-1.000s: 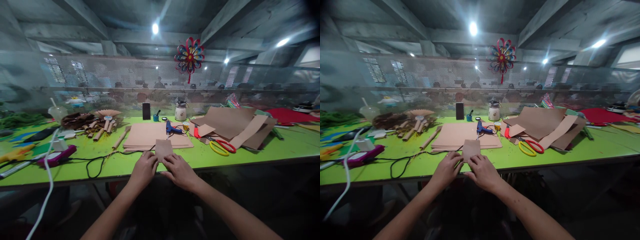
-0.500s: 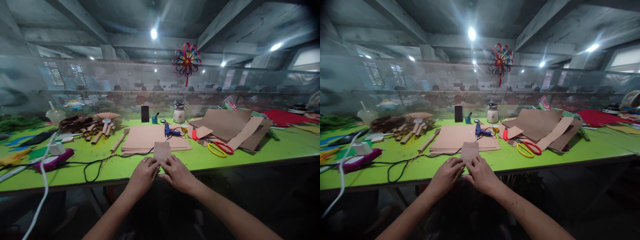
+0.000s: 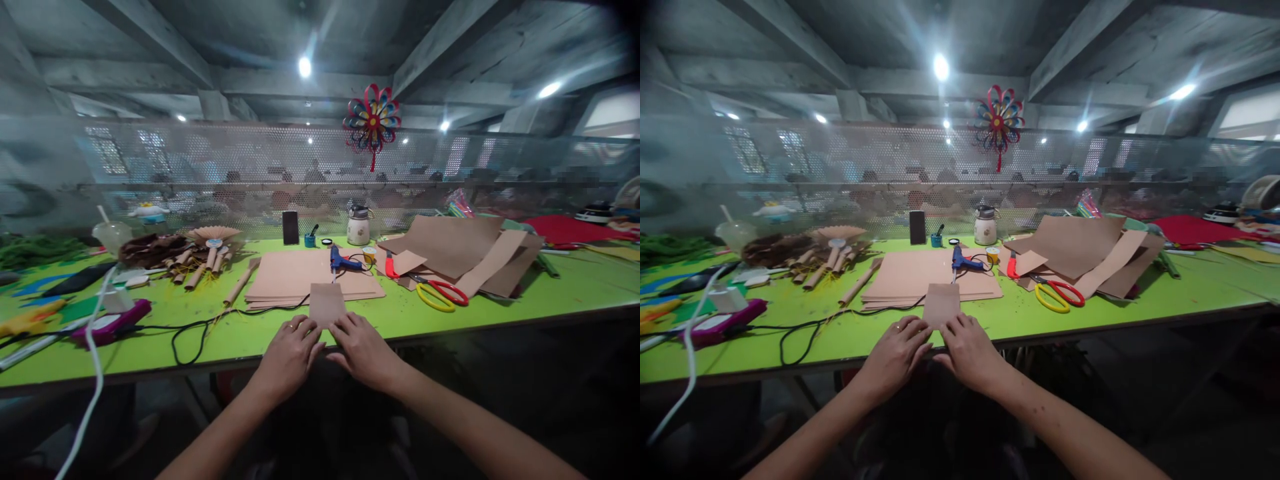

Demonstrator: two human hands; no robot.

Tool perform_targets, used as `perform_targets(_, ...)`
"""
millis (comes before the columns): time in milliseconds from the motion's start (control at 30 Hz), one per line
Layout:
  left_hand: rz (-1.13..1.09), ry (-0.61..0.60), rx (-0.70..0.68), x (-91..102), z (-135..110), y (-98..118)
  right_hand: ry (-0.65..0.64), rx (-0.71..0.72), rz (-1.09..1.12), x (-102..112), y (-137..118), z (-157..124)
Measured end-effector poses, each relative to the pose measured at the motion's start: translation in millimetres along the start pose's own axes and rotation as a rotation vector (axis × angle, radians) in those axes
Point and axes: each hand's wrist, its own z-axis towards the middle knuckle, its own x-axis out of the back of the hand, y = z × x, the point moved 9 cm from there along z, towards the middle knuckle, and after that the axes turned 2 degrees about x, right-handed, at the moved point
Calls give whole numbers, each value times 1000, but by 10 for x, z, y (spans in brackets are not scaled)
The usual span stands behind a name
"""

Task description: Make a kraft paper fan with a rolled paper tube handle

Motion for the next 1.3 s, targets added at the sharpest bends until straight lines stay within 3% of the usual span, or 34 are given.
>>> perform_targets(467, -104, 11, 46, 49, -19, -111, 60, -67, 23, 106, 200, -223)
perform_targets(667, -170, 69, 87, 62, -40, -148, 216, -127, 72, 117, 216, -275)
perform_targets(900, -155, 60, 90, 35, -47, -161, 270, -122, 183, 151, 266, -300)
perform_targets(1100, -174, 71, 125, 45, -68, -199, 488, -196, 383, 292, 443, -411)
perform_targets(1200, -193, 84, 145, 58, -76, -209, 442, -151, 400, 308, 421, -277)
perform_targets(1300, -207, 119, 165, 77, -82, -225, 353, -90, 338, 306, 431, 27)
